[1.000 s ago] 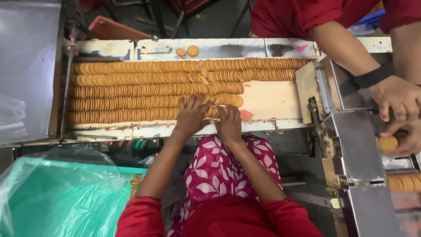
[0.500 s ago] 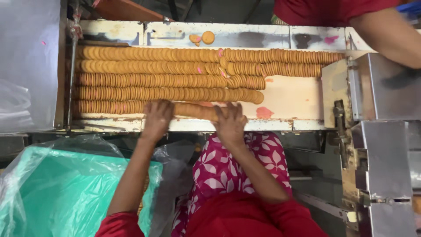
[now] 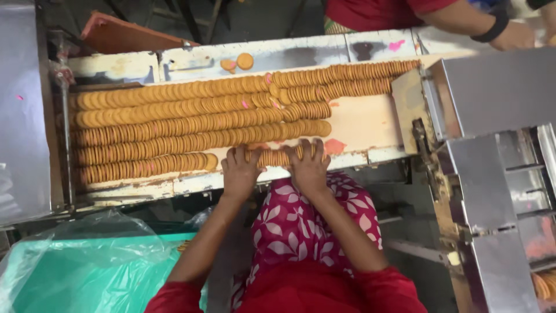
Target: The person stacks round cookies from a conveyor belt into vertical columns on a metal tray. They repeatedly pick up cookies and place them into slots, maintaining a steady rhythm.
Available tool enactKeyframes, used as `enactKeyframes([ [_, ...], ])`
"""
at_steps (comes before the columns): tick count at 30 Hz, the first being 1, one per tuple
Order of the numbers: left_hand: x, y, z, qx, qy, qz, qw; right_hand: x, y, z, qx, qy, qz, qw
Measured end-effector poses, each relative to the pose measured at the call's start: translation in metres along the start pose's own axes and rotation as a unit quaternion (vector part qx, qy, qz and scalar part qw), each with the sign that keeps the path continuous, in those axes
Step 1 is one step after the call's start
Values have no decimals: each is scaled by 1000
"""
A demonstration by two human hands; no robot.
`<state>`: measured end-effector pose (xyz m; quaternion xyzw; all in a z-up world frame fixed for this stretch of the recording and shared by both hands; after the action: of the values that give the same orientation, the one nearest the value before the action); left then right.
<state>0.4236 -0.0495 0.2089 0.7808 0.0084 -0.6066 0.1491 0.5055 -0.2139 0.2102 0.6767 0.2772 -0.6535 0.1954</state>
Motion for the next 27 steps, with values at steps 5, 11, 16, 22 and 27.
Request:
enactKeyframes([
  [5, 18, 3, 0, -5, -36, -9, 999, 9, 14, 2, 1, 33, 25, 999],
  [11, 17, 12, 0, -18, -5, -17, 1000, 5, 27, -4, -9, -19, -18, 1000],
  [16, 23, -6, -3, -75, -59, 57, 994, -35, 80, -15, 68, -54, -172, 981],
  [22, -28, 21, -38, -59, -3, 101, 993, -208, 246, 17, -16, 193, -214, 957],
  [27, -65, 183, -78, 89, 34, 204, 974, -306, 369, 157, 5, 171, -7, 985],
])
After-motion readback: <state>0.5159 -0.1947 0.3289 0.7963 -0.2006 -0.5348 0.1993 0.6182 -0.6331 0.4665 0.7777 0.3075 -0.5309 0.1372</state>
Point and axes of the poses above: each hand's wrist, its own z-axis away from the middle knuckle, its own x-axis out of the palm, y = z × x, the point moved 4 cm from there along -z, towards the middle knuckle
